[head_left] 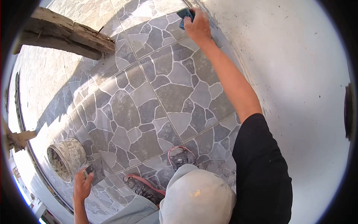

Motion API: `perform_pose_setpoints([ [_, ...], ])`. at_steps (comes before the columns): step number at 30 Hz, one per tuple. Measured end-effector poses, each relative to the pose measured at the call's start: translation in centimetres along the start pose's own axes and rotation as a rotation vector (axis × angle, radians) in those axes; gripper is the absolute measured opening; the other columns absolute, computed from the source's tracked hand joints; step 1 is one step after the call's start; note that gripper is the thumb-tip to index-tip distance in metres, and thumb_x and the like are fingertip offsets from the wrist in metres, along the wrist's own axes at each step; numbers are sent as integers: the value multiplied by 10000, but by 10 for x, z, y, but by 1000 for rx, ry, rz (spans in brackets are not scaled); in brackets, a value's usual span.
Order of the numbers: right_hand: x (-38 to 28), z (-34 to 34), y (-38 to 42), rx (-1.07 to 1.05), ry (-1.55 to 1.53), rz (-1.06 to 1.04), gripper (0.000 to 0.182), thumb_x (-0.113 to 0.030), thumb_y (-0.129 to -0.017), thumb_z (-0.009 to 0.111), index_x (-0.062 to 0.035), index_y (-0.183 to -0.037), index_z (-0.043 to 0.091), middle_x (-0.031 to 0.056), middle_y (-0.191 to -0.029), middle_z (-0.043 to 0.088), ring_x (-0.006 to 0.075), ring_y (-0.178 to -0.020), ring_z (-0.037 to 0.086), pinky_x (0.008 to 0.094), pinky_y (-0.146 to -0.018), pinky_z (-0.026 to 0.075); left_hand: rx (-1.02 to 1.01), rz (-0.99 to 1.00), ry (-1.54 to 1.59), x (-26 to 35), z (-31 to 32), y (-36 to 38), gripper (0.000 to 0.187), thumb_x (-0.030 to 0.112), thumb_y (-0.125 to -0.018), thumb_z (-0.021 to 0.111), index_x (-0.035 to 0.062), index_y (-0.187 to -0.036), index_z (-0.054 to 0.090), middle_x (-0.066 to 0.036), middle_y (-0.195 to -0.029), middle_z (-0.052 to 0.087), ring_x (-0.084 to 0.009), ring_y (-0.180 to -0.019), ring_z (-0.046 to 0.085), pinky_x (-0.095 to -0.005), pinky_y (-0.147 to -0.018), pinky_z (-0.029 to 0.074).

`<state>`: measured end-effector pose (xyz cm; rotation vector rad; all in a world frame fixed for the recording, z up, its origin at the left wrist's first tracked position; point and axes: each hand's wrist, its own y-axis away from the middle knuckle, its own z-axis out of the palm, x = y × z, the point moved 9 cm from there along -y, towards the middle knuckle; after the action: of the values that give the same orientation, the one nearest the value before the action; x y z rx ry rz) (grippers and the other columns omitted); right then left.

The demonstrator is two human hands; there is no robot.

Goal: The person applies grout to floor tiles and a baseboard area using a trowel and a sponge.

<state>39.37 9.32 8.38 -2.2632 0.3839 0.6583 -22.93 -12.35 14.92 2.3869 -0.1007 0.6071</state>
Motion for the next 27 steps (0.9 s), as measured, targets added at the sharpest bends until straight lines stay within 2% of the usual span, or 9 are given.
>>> perform_pose_setpoints([
  [4,117,-88,64,-189,179,339,358,-179,-836,585,-24,-1152,651,234,-1090,666,399,-1090,604,455,-975,468,57,-33,25,-35,-11,15,264,199,-920,634,-53,-999,631,-155,-762,615,-281,-726,566,-402,-687,447],
  [6,138,-91,93,-264,174,376,360,-167,-841,581,-21,-1163,648,232,-1097,665,397,-1102,599,467,-978,464,-106,-149,-36,-44,-9,13,293,191,-924,623,-58,-1078,646,-172,-835,647,-280,-774,588,-387,-740,468],
  [12,123,-84,125,-75,403,410,333,-136,-882,549,-13,-1182,627,274,-1106,636,447,-1072,586,549,-937,459,22,124,-52,5,-20,-20,286,205,-945,606,-54,-1057,655,-151,-849,662,-250,-779,581,-381,-740,459],
  [15,116,-73,124,-182,385,456,327,-139,-887,538,-8,-1177,615,301,-1083,625,450,-1053,586,543,-936,456,96,93,-30,0,-33,-12,275,253,-976,608,-19,-981,650,-19,-811,610,-123,-764,516,-331,-675,429],
  [17,108,-68,127,-196,368,384,320,-138,-886,536,-5,-1166,615,306,-1079,623,452,-1041,589,542,-930,461,128,31,120,-29,-34,-20,281,267,-981,612,-9,-964,660,3,-805,598,-109,-754,507,-317,-670,426],
  [20,88,-50,139,-308,295,281,322,-141,-880,544,-8,-1164,618,299,-1084,623,448,-1028,596,535,-921,470,24,77,173,13,-10,-37,301,276,-971,632,-11,-882,612,-29,-749,541,-116,-730,469,-319,-647,397],
  [24,72,-60,138,-464,90,212,319,-114,-865,606,-24,-1169,640,241,-1105,632,420,-1059,598,514,-911,482,-92,64,-32,13,-2,-55,305,255,-960,624,-4,-801,596,-19,-681,512,-123,-662,442,-352,-583,361],
  [26,58,-120,118,-112,289,-54,294,-68,-842,656,-61,-1135,679,193,-1072,649,390,-1032,622,479,-890,503,26,111,69,6,-8,-45,307,251,-953,626,-7,-790,589,-21,-660,493,-125,-646,431,-357,-572,352],
  [27,73,-122,122,-127,276,-73,294,-68,-842,656,-61,-1135,679,193,-1072,649,390,-1032,622,479,-890,503,151,165,175,3,-13,-37,310,247,-946,627,-10,-779,582,-23,-640,474,-128,-630,420,-361,-560,344],
])
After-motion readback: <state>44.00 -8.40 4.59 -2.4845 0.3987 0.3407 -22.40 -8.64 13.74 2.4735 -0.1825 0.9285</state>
